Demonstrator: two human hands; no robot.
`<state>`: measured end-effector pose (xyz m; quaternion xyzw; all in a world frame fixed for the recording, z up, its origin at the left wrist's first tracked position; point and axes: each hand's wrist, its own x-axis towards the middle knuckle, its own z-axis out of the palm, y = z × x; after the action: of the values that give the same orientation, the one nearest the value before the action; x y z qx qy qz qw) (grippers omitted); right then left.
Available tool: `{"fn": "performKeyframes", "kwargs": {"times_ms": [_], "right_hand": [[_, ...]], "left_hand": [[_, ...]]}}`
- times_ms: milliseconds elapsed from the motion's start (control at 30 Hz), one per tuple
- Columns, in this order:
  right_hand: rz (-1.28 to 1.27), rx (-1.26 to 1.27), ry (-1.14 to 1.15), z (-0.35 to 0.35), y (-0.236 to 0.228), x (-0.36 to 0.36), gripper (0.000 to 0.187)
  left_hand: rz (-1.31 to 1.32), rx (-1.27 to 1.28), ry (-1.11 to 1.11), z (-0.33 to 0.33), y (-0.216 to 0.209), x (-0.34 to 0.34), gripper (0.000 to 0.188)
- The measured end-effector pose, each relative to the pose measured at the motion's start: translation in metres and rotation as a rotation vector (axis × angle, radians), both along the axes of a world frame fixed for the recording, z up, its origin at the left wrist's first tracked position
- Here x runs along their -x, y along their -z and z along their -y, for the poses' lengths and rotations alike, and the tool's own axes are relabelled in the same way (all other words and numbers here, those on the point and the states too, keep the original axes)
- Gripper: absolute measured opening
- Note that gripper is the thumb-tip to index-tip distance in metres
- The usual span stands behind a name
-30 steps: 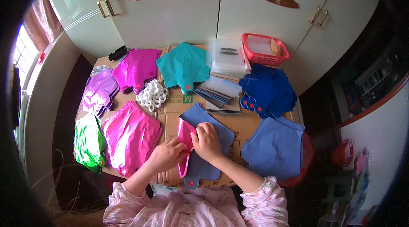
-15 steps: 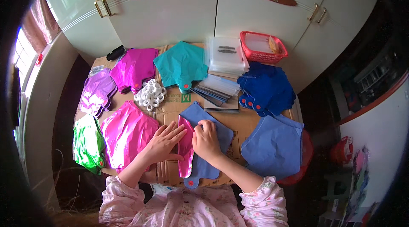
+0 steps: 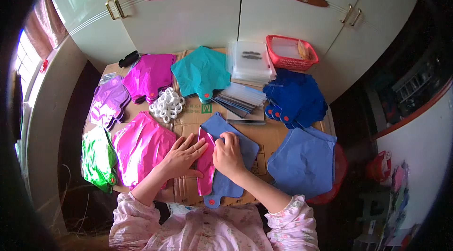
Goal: Folding colorful cloths and placing them into plastic sleeves with cardboard backing, then securing them.
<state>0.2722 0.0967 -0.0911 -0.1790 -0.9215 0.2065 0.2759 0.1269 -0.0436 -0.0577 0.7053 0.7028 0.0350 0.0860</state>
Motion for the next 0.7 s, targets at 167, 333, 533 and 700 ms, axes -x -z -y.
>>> {"fn": "performKeyframes", "kwargs": {"times_ms": [167,333,533,700], "right_hand": [[0.068,-0.086,0.011,0.015,-0.041,-0.005,0.036],[0.287,-0.042,-0.171,0.022,-0.030,-0.024,0.055],[0.346,-0.155,-0.178,0.022,-0.030,-0.031,0.065],[0.402,-0.167,-0.174,0.022,-0.031,-0.031,0.067]], "left_hand": [[-0.029,0.030,-0.005,0.000,0.001,0.000,0.094],[-0.019,0.018,0.009,0.000,0.001,0.001,0.095],[-0.138,-0.003,-0.009,-0.007,0.009,0.006,0.075],[-0.147,-0.011,-0.069,-0.035,0.012,0.025,0.062]]}}
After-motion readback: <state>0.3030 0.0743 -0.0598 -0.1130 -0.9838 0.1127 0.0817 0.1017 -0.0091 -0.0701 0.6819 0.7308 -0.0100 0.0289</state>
